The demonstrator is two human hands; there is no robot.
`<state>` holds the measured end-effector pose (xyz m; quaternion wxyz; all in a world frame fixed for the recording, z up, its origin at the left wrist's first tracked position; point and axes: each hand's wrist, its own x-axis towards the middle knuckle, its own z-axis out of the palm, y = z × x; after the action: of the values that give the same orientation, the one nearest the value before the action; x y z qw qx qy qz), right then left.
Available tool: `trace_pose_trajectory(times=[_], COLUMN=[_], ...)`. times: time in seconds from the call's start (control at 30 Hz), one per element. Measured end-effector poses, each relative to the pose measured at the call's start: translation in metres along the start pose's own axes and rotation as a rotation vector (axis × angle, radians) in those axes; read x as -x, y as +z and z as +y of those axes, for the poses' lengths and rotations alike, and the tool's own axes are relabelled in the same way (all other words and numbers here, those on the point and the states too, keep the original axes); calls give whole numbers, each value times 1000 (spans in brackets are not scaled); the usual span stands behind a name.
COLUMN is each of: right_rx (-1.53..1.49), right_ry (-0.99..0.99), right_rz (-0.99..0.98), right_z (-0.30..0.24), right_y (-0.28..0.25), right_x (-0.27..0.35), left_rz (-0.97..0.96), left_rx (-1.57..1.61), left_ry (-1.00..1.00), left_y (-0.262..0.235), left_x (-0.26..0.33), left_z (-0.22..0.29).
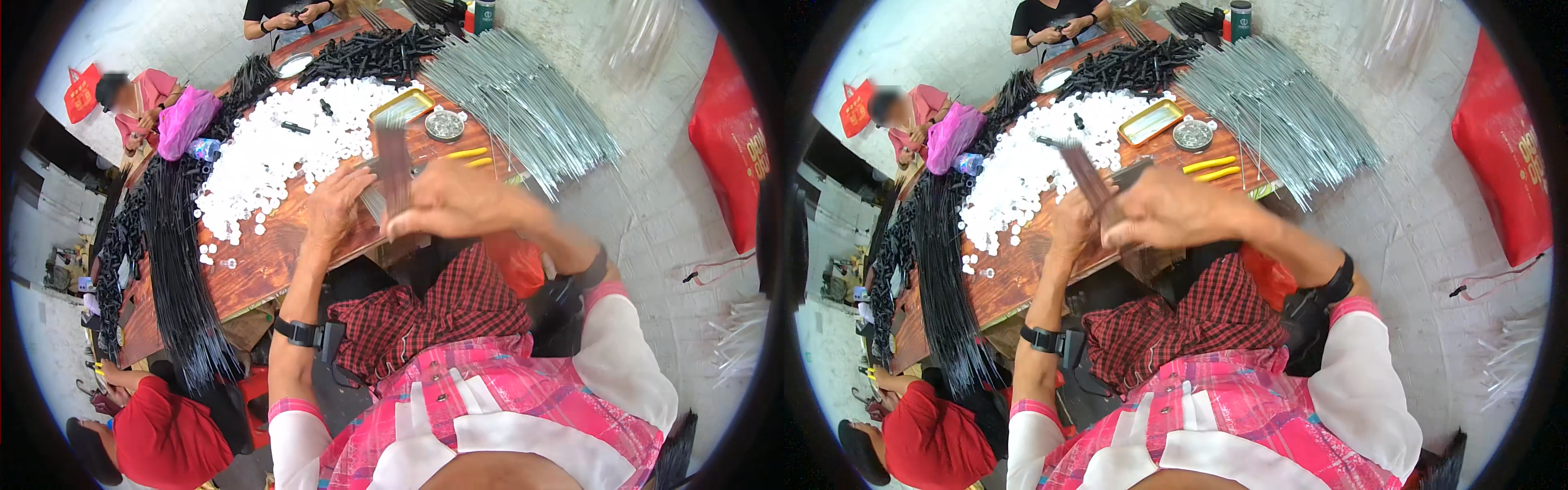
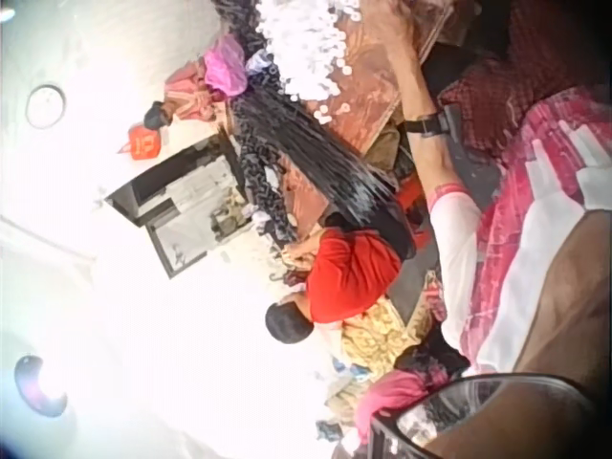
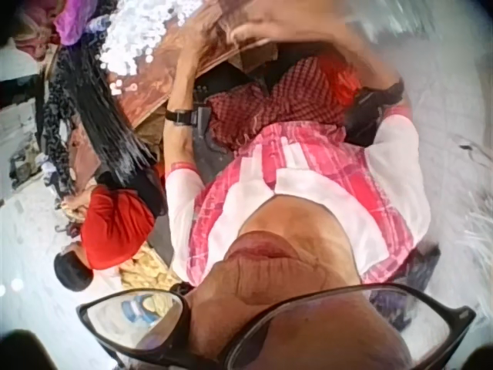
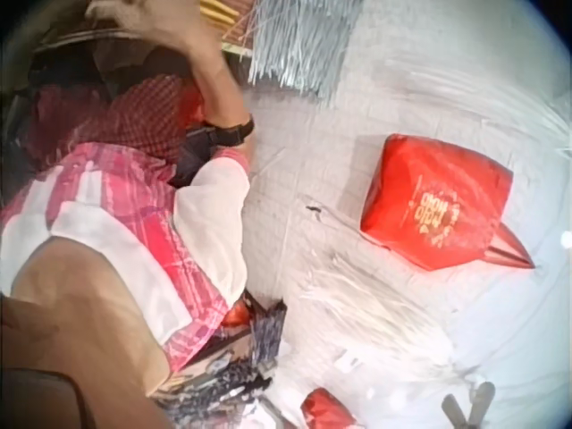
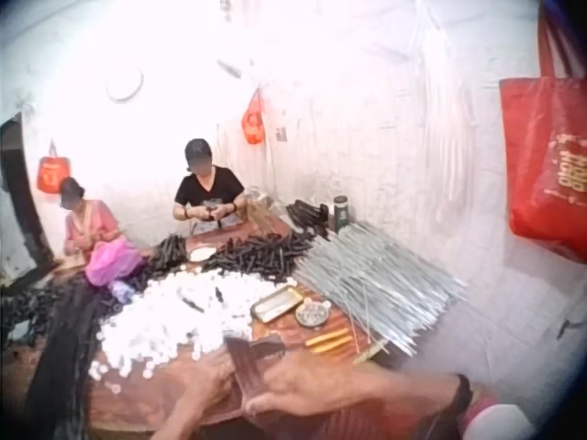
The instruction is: Assembling metal ribs and plastic components for umbrellas at a factory workbench.
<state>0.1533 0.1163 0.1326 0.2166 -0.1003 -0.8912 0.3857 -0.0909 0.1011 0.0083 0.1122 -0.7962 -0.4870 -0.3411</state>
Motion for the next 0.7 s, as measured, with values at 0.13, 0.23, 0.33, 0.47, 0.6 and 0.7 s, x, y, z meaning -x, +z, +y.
trace_pose_trajectory(times=[0.13,0.23,0.33,0.47,0.6,0.7], right_rx=[23,-145,-254,-377,-272,-211], right_ry=[126,295,297,447,362,340], right_rz=[-85,-180,-313,-267,-314,-309], right_z=[-5,-10,34,58,60,59], right_y=[-58,-67,-23,8,10,9], right_x=[10,17,14,15,6,4], left_rz=[-199,-448,-586,-666,-698,-866], left_rx=[82,372,769,1080,1105,1111], left_ry=[-107,-184,-382,-673,-704,-738], left_y=[-18,-9,18,24,8,-13], left_x=[0,35,97,130,118,97], left_z=[57,111,150,170,164,165])
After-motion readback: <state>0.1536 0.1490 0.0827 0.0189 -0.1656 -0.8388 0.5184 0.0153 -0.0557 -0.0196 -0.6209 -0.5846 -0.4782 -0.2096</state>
